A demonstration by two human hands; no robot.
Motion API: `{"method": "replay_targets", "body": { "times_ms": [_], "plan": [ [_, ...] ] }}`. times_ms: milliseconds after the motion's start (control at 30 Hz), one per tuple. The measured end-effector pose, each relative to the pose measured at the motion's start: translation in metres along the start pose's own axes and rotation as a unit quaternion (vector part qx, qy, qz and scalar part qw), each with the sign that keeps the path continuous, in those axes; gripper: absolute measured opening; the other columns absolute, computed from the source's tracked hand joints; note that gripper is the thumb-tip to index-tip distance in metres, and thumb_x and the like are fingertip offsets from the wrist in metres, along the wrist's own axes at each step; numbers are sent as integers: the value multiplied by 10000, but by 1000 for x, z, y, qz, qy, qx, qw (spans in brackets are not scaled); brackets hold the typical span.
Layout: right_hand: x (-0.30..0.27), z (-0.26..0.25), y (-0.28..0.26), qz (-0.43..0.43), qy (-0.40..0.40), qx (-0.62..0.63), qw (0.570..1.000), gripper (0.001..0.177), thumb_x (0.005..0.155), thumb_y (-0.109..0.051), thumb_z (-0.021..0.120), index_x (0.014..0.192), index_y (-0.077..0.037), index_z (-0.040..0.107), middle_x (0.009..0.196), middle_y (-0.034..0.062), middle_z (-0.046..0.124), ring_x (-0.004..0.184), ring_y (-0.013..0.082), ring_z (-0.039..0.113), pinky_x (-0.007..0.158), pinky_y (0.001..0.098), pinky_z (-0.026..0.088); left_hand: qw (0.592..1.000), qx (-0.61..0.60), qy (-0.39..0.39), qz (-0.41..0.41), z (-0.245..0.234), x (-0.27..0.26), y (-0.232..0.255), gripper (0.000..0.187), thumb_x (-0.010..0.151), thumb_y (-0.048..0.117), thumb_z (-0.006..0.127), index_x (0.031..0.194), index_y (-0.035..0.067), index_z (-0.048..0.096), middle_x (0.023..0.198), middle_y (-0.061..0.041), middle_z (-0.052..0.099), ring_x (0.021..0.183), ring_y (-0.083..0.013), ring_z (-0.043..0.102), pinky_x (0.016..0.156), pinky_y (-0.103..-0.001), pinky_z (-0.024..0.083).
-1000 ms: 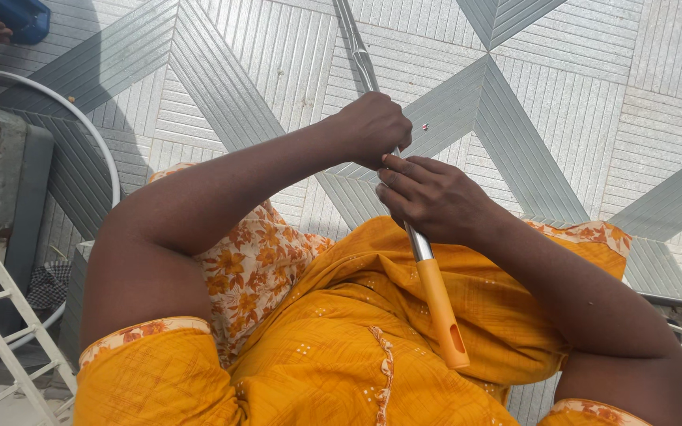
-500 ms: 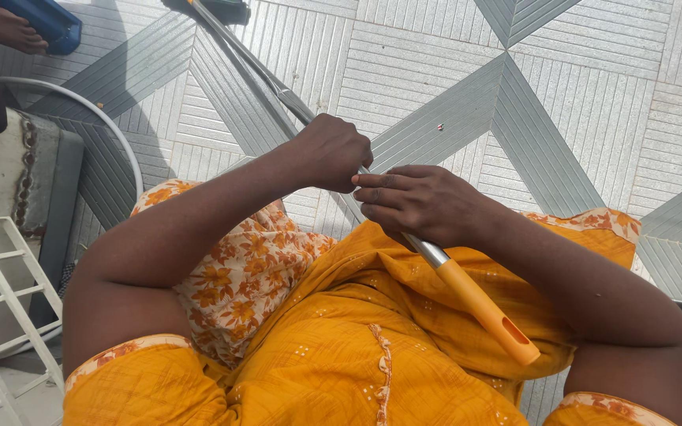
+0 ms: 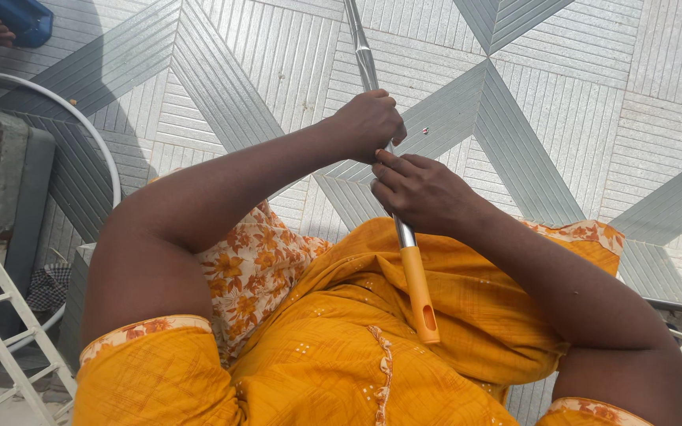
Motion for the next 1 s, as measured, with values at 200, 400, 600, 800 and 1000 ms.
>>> {"method": "replay_targets", "body": {
  "times_ms": [200,400,600,800,1000],
  "plan": [
    [-13,-17,-11,-32,26,6,999,134,899,-159,652,935,-37,693,1133,129,746,1231,281,673,962,362,578,996,17,-86,-27,-15,-4,24,174,733,303,793,706,143,731,624,-51,680,693,-237,677,767,-387,502],
    [-24,-43,-42,-102,26,71,992,210,878,-186,639,974,-10,704,1170,149,739,1248,290,656,960,367,569,990,-5,-131,-60,-36,-37,58,252,706,308,790,686,69,710,648,-134,691,644,-301,710,630,-425,545],
    [-32,-51,-50,-97,33,139,985,230,886,-201,641,1047,-53,713,1231,100,723,1280,249,640,999,366,553,982,-53,-170,-58,-33,-52,73,252,666,290,782,710,51,714,661,-160,692,629,-340,712,581,-436,560],
    [-36,-48,-35,-36,32,136,990,192,906,-209,654,1003,-57,720,1215,84,728,1244,233,659,919,348,563,987,-62,-143,-35,-26,-31,61,172,674,268,771,661,103,721,642,-122,686,630,-334,702,554,-443,534],
    [-29,-27,-31,-19,15,13,1000,173,837,-190,666,923,-48,714,1118,99,750,1192,255,695,910,342,590,998,-53,-16,28,-17,-3,54,163,591,278,791,666,149,725,606,-73,666,648,-304,689,727,-432,532]
  ]
}}
Point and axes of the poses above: each hand's wrist, its own x-axis towards the middle knuckle, its own z-axis out of the palm, y = z × x, the point moved 8 cm from there along x, towards the middle knuckle
